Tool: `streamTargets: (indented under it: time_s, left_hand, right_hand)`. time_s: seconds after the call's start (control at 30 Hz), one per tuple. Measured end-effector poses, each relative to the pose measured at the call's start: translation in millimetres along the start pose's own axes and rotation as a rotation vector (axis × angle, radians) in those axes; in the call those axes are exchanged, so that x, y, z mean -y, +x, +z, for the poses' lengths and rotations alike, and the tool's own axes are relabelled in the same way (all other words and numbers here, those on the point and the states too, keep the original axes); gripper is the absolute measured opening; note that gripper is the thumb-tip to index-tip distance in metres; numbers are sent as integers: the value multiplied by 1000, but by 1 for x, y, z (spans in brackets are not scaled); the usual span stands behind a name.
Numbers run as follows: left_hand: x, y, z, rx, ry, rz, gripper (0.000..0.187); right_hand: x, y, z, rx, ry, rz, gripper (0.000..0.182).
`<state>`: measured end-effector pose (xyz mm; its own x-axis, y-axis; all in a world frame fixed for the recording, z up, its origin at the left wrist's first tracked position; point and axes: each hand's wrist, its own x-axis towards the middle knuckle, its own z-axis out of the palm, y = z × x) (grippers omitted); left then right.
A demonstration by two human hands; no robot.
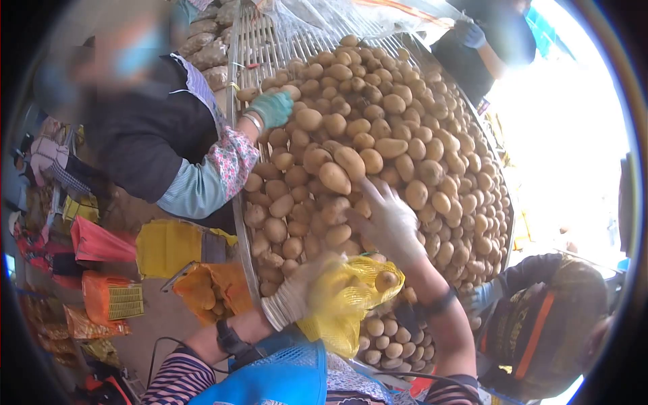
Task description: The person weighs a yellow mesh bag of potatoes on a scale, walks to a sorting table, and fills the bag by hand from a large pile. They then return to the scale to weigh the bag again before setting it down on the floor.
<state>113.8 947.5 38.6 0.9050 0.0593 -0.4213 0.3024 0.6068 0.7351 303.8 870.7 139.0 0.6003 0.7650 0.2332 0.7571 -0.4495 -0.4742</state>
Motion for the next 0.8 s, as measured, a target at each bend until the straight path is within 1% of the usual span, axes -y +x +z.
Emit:
streamTargets:
  time_s: [0.03,0.07,0.1,0.13,0.2,0.23,0.27,0.3,0.33,0.37,0.4,0.47,0.5,0.57,0.63,0.73,0.77,0.8]
  left_hand:
    - [-8,3,6,2,-5,18,43]
    - [-21,-1,19,15,-165,-20,43]
    - [-30,-5,27,29,-327,-62,44]
    - [-36,-6,28,29,-339,-52,44]
    - [-44,-7,27,-34,-359,-136,44]
    - [-41,-7,24,-34,-378,-139,44]
    - [-40,-5,18,60,-559,-160,45]
    - [-39,-4,14,161,-733,-177,45]
    - [-38,-4,12,179,-739,-174,45]
    - [-37,-6,11,186,-813,-207,40]
    - [-34,-8,11,195,-884,-251,35]
    - [-28,-11,12,147,-879,-299,39]
    - [-26,-12,14,138,-881,-317,40]
    - [-21,-13,23,136,-858,-351,41]
    - [-18,-17,30,163,-810,-272,44]
    - [-8,-18,36,167,-771,-236,47]
    - [-8,-17,39,147,-795,-201,46]
    - [-11,-20,40,138,-785,-190,46]
  right_hand:
    - [-8,30,25,-11,-74,-62,65]
    - [-13,52,49,-9,-84,-78,65]
    - [-15,70,71,55,-301,-72,67]
    - [-13,81,81,122,-517,-63,69]
    - [-21,88,90,155,-473,-84,70]
    - [-25,82,90,188,-423,-89,71]
    - [-30,75,84,198,-436,-90,71]
    - [-35,62,74,101,-329,-144,69]
    - [-37,49,62,2,-224,-198,67]
    - [-24,34,45,-18,87,-56,65]
    - [-25,20,44,-23,67,-46,65]
    - [-33,-16,37,-80,1924,270,68]
    - [-35,-35,27,-32,2176,301,73]
    - [-31,-62,17,-125,2209,295,73]
    - [-23,-82,12,-195,2258,276,74]
    - [-6,-108,10,-147,2225,60,68]
    - [-9,-119,21,-146,2237,47,68]
    - [-21,-136,44,-169,1976,272,68]
